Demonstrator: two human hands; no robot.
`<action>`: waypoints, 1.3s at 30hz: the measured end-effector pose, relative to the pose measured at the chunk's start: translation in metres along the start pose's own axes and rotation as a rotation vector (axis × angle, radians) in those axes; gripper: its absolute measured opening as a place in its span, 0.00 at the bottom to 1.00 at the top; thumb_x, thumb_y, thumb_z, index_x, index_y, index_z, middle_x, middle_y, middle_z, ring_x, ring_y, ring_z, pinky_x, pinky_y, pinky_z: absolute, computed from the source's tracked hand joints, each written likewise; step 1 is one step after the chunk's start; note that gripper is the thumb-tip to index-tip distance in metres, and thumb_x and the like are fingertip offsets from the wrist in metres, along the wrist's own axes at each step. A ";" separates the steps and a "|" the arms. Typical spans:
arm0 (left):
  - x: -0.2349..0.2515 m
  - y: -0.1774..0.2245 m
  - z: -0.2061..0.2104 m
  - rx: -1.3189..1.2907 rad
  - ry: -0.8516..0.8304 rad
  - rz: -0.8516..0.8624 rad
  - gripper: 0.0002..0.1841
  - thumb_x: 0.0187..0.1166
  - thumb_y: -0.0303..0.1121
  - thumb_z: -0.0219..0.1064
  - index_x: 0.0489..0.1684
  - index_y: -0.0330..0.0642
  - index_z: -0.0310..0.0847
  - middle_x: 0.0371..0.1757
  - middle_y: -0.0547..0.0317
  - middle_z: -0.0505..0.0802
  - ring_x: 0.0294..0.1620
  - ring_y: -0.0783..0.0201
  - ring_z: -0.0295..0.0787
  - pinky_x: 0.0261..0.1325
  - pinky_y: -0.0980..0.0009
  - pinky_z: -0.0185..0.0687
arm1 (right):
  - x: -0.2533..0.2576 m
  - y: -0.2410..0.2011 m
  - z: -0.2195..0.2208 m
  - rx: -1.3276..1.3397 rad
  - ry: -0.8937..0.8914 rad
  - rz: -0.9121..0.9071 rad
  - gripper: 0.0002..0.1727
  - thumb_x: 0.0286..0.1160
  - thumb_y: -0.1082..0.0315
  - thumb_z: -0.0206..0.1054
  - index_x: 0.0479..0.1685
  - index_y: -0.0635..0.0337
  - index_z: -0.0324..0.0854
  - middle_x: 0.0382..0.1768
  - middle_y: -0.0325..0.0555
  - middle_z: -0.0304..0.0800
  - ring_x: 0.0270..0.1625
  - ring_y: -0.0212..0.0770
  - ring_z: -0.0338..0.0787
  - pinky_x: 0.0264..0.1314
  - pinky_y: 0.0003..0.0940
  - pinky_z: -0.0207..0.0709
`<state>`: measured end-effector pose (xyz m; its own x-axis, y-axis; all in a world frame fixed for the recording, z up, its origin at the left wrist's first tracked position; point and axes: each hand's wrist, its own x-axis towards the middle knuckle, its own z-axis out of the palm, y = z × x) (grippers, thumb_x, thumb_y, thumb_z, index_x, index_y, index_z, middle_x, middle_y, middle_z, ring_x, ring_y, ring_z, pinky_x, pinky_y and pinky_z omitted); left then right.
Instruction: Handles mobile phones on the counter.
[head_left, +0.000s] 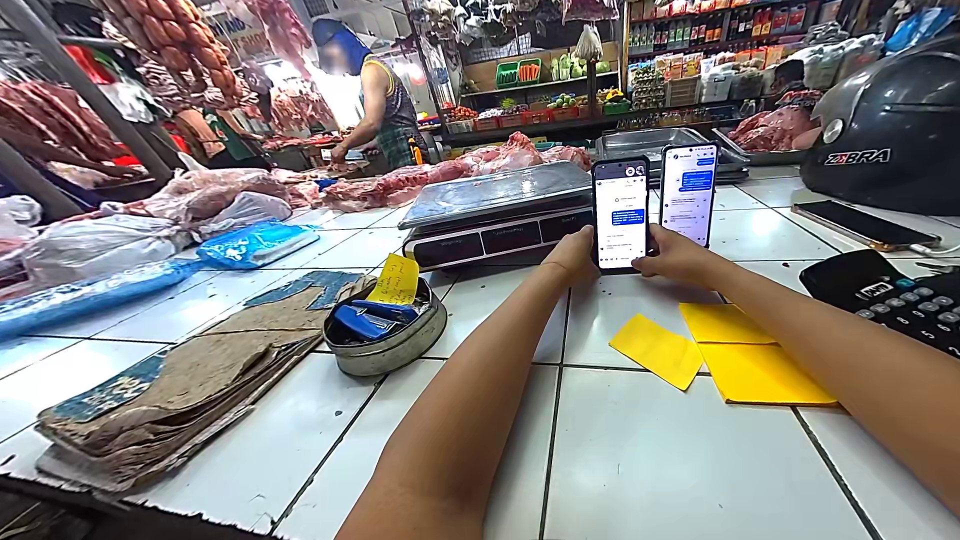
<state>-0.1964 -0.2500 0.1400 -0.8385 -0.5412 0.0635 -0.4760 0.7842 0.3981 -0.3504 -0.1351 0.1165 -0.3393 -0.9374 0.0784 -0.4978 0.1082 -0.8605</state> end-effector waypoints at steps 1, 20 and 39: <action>0.000 0.000 0.000 0.000 0.001 0.000 0.33 0.70 0.22 0.77 0.75 0.27 0.66 0.60 0.31 0.87 0.64 0.39 0.87 0.69 0.43 0.78 | 0.000 0.000 0.000 0.001 -0.001 0.002 0.29 0.80 0.81 0.66 0.79 0.66 0.61 0.64 0.61 0.82 0.53 0.45 0.90 0.56 0.40 0.84; 0.000 -0.001 0.000 -0.011 0.002 0.012 0.33 0.69 0.21 0.77 0.74 0.25 0.66 0.59 0.31 0.88 0.63 0.39 0.87 0.69 0.43 0.79 | 0.005 0.007 0.005 -0.071 0.077 -0.028 0.30 0.79 0.72 0.72 0.77 0.67 0.64 0.60 0.63 0.86 0.51 0.50 0.91 0.57 0.47 0.85; 0.001 -0.002 0.003 -0.088 0.003 0.043 0.34 0.68 0.19 0.76 0.75 0.26 0.65 0.60 0.32 0.88 0.61 0.42 0.90 0.68 0.47 0.81 | -0.005 -0.002 0.006 0.154 0.067 0.010 0.31 0.85 0.80 0.61 0.83 0.57 0.55 0.70 0.59 0.78 0.50 0.48 0.91 0.45 0.41 0.86</action>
<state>-0.1974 -0.2517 0.1360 -0.8567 -0.5088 0.0852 -0.4144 0.7772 0.4735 -0.3432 -0.1329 0.1149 -0.3991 -0.9117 0.0981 -0.3672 0.0609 -0.9281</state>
